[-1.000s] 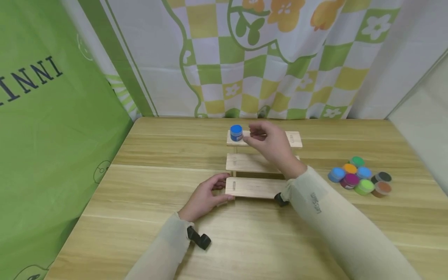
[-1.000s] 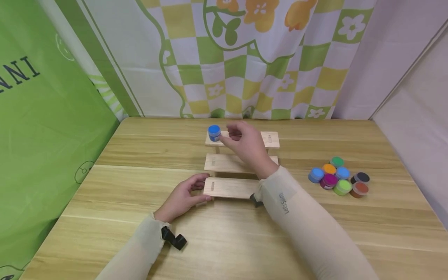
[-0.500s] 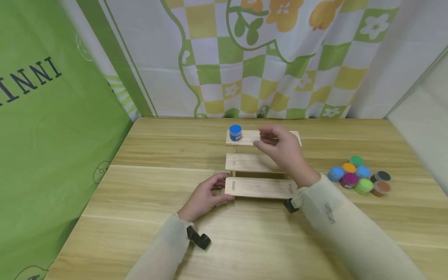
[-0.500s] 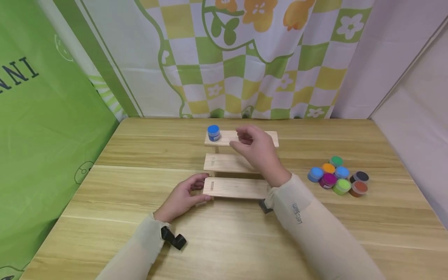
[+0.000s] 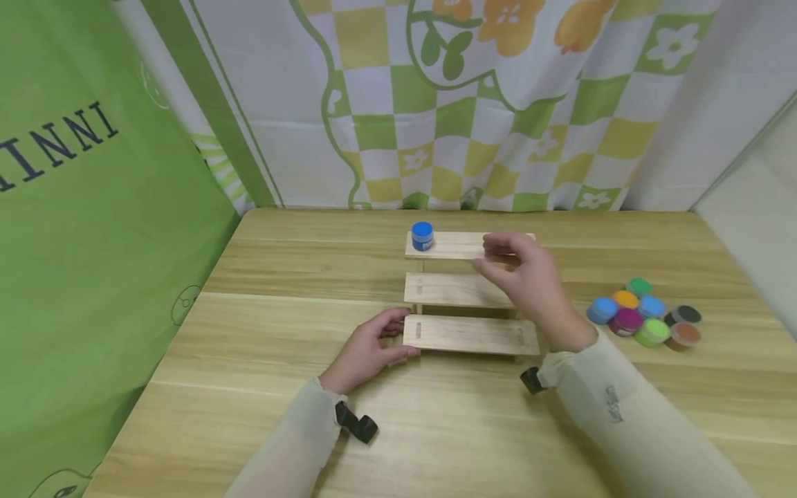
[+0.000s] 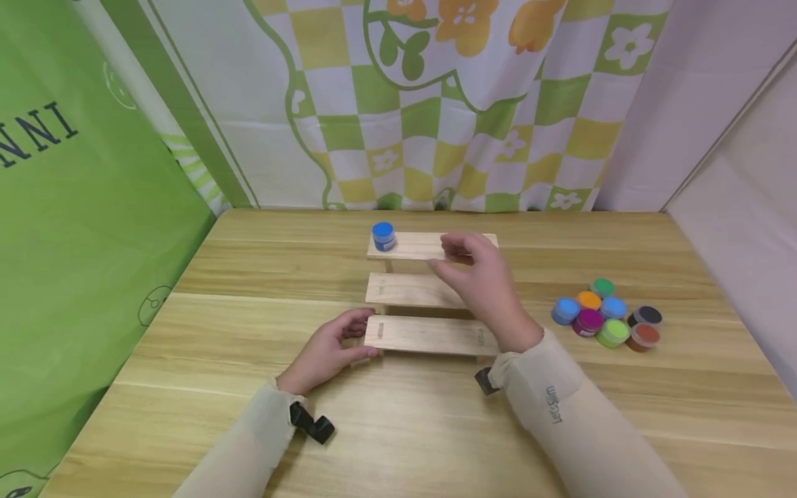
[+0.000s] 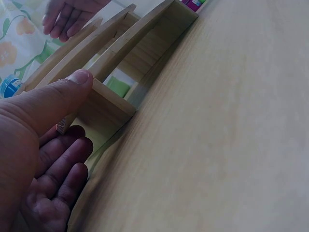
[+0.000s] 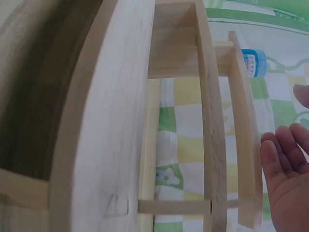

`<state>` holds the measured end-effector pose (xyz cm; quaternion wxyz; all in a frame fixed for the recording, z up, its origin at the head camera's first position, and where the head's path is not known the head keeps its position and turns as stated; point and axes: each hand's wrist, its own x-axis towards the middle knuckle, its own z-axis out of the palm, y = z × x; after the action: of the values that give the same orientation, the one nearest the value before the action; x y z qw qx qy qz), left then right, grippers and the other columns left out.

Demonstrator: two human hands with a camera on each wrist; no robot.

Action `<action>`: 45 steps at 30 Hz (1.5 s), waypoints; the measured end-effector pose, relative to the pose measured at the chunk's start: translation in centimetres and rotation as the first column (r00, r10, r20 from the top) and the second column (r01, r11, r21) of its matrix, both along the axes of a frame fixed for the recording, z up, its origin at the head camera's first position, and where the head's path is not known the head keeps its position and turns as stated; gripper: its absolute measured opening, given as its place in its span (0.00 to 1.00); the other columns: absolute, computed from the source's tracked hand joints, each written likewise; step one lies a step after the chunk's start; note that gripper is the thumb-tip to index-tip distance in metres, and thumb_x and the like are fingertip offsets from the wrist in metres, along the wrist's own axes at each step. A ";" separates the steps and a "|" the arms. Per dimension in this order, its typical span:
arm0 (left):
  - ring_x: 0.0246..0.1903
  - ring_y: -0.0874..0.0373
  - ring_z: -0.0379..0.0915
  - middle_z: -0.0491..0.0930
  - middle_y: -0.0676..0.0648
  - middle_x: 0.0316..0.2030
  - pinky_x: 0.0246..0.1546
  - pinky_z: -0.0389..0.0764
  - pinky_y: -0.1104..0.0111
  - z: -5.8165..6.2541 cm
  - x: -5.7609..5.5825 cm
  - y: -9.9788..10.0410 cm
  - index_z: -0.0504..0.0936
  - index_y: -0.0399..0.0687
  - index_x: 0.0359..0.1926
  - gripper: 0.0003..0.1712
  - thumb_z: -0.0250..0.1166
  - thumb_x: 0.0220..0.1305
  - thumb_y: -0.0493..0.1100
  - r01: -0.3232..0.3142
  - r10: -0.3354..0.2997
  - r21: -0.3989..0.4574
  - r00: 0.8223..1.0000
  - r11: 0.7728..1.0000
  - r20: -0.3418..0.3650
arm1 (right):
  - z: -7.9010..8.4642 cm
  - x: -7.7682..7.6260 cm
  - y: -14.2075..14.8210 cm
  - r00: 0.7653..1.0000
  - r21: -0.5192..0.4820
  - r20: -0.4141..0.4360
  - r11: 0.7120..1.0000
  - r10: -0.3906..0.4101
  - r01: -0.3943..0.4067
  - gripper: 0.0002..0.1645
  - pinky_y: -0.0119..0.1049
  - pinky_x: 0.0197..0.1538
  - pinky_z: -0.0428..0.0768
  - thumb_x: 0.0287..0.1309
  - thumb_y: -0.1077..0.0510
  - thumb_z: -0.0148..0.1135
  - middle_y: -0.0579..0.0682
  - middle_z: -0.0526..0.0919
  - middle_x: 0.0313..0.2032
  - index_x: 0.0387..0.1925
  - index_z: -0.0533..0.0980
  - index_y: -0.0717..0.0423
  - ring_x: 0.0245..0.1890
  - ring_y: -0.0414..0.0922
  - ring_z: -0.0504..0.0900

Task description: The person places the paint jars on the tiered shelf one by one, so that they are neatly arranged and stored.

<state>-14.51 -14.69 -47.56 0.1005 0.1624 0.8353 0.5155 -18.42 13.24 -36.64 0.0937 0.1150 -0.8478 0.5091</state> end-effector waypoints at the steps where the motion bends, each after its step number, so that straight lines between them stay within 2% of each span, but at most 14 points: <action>1: 0.55 0.55 0.76 0.80 0.50 0.56 0.59 0.76 0.59 0.0 0.0 0.0 0.72 0.53 0.69 0.41 0.77 0.55 0.54 -0.001 0.001 0.002 1.000 1.000 0.000 | 0.0 0.2 0.2 1.000 -0.004 -0.004 1.000 -0.003 0.003 0.24 0.35 0.57 0.80 0.62 0.60 0.70 0.58 0.79 0.53 0.56 0.77 0.67 0.53 0.51 0.80; 5: 0.55 0.55 0.76 0.80 0.50 0.56 0.59 0.76 0.58 -0.1 0.0 0.0 0.72 0.53 0.68 0.41 0.77 0.55 0.53 -0.005 0.005 0.006 1.000 1.000 -0.002 | -0.1 0.8 0.8 1.000 -0.021 -0.018 1.000 -0.005 0.004 0.24 0.28 0.55 0.79 0.62 0.60 0.70 0.58 0.79 0.52 0.56 0.77 0.67 0.52 0.49 0.80; 13: 0.55 0.55 0.76 0.80 0.50 0.56 0.59 0.76 0.58 -0.3 -0.1 0.0 0.72 0.53 0.69 0.42 0.77 0.55 0.54 0.002 -0.002 0.010 1.000 1.000 -0.002 | -0.1 2.3 2.1 0.998 0.022 -0.038 0.999 -0.042 0.043 0.24 0.26 0.53 0.77 0.62 0.56 0.71 0.56 0.82 0.52 0.56 0.78 0.63 0.53 0.50 0.79; 17: 0.55 0.55 0.76 0.80 0.50 0.56 0.59 0.76 0.58 -0.3 0.0 0.0 0.72 0.53 0.69 0.42 0.77 0.55 0.54 -0.001 0.001 0.011 1.000 1.000 -0.001 | -0.2 3.0 2.7 0.996 0.034 -0.031 0.996 -0.078 0.079 0.23 0.23 0.54 0.74 0.62 0.55 0.71 0.52 0.82 0.52 0.56 0.79 0.61 0.52 0.42 0.78; 24: 0.55 0.55 0.76 0.80 0.50 0.56 0.59 0.76 0.58 0.0 0.0 0.1 0.72 0.53 0.68 0.41 0.77 0.55 0.53 -0.003 0.003 0.013 1.000 1.000 0.002 | -0.7 4.3 3.6 0.986 -0.002 -0.105 0.991 -0.132 0.132 0.20 0.18 0.55 0.71 0.60 0.60 0.72 0.57 0.83 0.50 0.52 0.80 0.64 0.48 0.29 0.76; 29: 0.55 0.55 0.76 0.80 0.50 0.56 0.59 0.76 0.58 -0.1 0.0 0.1 0.72 0.53 0.69 0.41 0.77 0.56 0.53 -0.003 0.003 0.000 1.000 1.000 -0.001 | -1.2 5.1 4.5 0.974 -0.022 -0.135 0.983 -0.184 0.183 0.19 0.17 0.54 0.72 0.57 0.63 0.74 0.55 0.84 0.47 0.50 0.82 0.63 0.46 0.29 0.78; 34: 0.55 0.54 0.76 0.80 0.49 0.56 0.59 0.76 0.58 -0.1 0.0 0.0 0.72 0.53 0.69 0.41 0.77 0.56 0.53 -0.004 0.004 0.003 1.000 1.000 0.000 | -1.7 5.8 5.6 0.968 -0.058 -0.080 0.971 -0.237 0.233 0.20 0.17 0.53 0.73 0.58 0.63 0.73 0.43 0.84 0.45 0.51 0.81 0.64 0.46 0.30 0.79; 36: 0.55 0.54 0.76 0.80 0.49 0.56 0.59 0.76 0.58 -0.1 0.0 0.0 0.72 0.52 0.69 0.41 0.77 0.56 0.53 -0.004 0.004 0.005 1.000 1.000 0.003 | -2.1 5.9 6.1 0.968 -0.084 -0.085 0.970 -0.235 0.228 0.19 0.18 0.53 0.74 0.58 0.65 0.72 0.40 0.83 0.45 0.51 0.80 0.65 0.46 0.31 0.80; 41: 0.55 0.54 0.76 0.80 0.50 0.56 0.60 0.76 0.58 0.0 0.0 0.1 0.72 0.52 0.69 0.42 0.77 0.55 0.53 -0.008 0.008 0.000 1.000 1.000 0.015 | -2.7 6.4 7.2 0.967 -0.078 -0.112 0.972 -0.227 0.219 0.20 0.18 0.52 0.75 0.58 0.67 0.71 0.41 0.83 0.46 0.52 0.79 0.66 0.47 0.32 0.80; 45: 0.55 0.53 0.76 0.80 0.49 0.55 0.59 0.76 0.57 0.1 0.0 0.2 0.72 0.51 0.69 0.41 0.77 0.56 0.52 -0.007 0.007 0.006 1.000 1.000 0.011 | -3.2 7.1 8.1 0.964 -0.045 -0.090 0.968 -0.249 0.246 0.20 0.17 0.50 0.75 0.59 0.65 0.71 0.40 0.82 0.47 0.53 0.79 0.65 0.47 0.29 0.79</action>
<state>-14.49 -14.53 -47.46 0.1026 0.1571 0.8338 0.5192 -11.36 21.32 -39.88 0.1987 0.0307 -0.8414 0.5015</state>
